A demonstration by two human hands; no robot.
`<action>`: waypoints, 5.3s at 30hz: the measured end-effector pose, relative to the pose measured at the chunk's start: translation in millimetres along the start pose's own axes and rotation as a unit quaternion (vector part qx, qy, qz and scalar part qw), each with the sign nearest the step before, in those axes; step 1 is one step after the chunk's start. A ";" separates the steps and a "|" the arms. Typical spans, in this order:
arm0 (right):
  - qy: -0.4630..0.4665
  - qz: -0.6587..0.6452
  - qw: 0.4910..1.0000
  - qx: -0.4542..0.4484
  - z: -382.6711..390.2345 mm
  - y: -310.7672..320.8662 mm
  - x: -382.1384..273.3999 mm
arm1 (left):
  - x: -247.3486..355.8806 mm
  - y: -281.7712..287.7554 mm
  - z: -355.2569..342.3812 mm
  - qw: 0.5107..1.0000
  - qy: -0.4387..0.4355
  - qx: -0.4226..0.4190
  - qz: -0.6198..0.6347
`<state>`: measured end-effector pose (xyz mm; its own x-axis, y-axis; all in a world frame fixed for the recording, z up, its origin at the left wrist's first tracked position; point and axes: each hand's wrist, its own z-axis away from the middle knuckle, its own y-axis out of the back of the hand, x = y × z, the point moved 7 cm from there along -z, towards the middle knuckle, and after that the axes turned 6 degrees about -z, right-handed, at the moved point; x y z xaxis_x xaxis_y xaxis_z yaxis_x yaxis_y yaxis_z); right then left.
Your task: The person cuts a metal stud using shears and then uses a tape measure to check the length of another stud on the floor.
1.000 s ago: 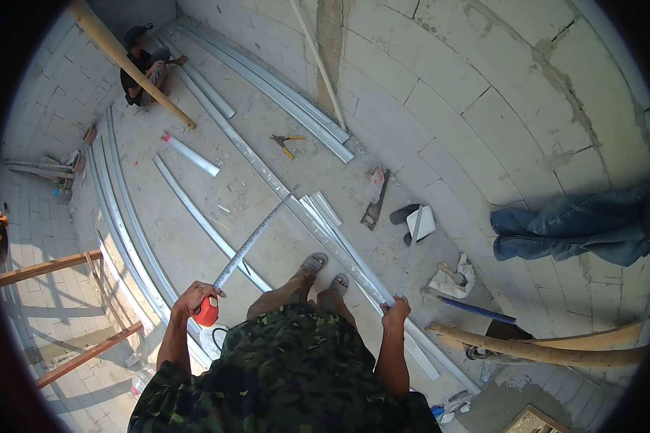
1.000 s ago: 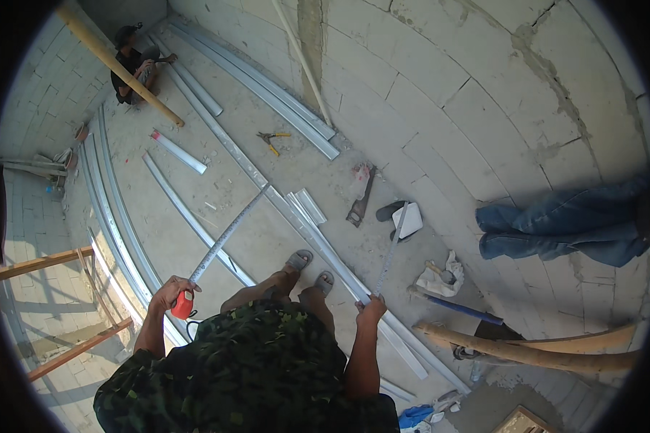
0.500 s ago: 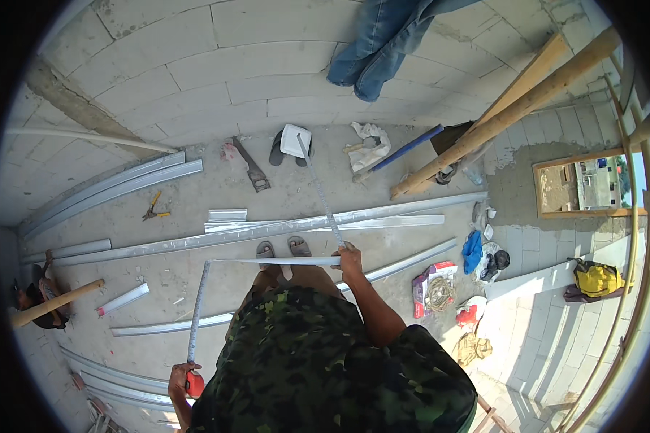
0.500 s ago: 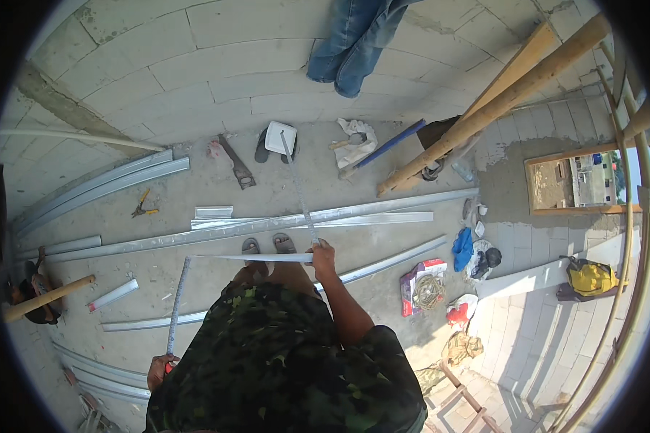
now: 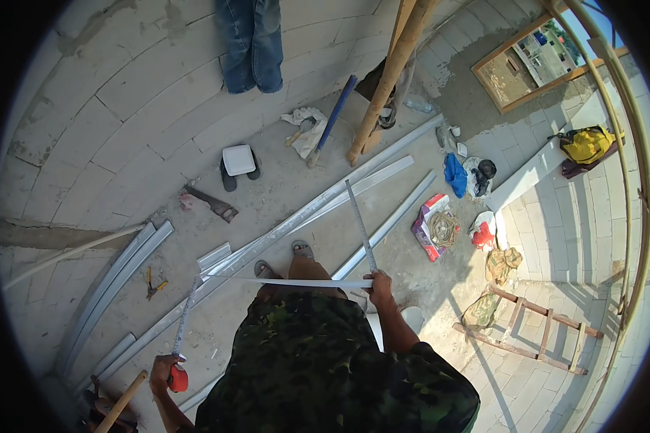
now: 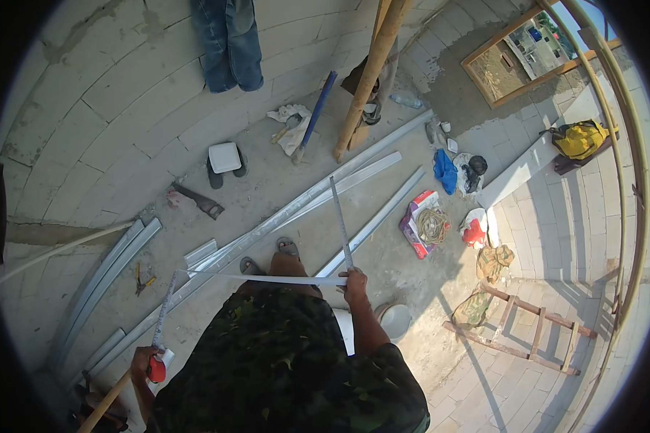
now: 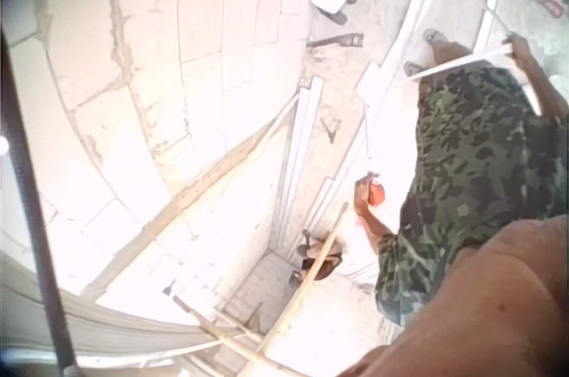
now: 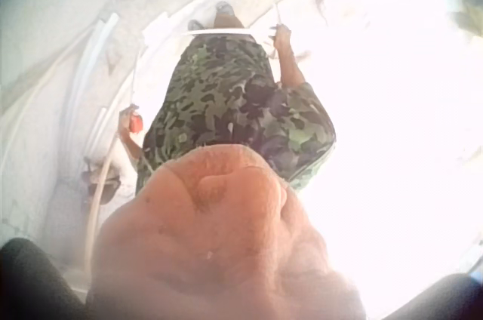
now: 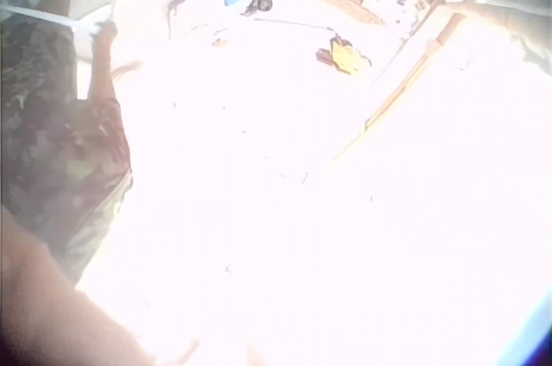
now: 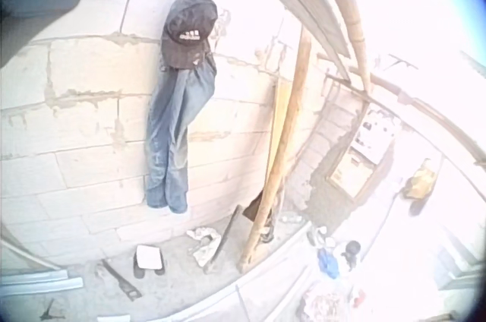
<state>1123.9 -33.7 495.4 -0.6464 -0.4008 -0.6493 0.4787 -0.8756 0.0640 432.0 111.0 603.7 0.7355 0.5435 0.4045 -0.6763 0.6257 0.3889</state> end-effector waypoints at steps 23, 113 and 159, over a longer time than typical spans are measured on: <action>0.085 -0.324 0.939 -0.074 -281.6 52.6 -293.2 | 287.6 -84.6 133.6 0.853 -0.350 -0.039 -0.384; 0.042 -0.355 0.932 -0.065 -515.0 -14.1 -418.1 | 754.6 -498.2 -165.8 0.966 -0.053 -0.221 -0.125; -0.068 -0.286 0.920 -0.260 -435.6 -59.4 -328.4 | 709.1 -492.6 -175.9 0.956 -0.019 -0.275 -0.097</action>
<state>1566.5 267.3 374.7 -0.9325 0.0233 -0.3604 0.2343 -0.7202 -0.6530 1294.1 286.6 553.4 0.8355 0.3736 0.4029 -0.3955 0.9179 -0.0310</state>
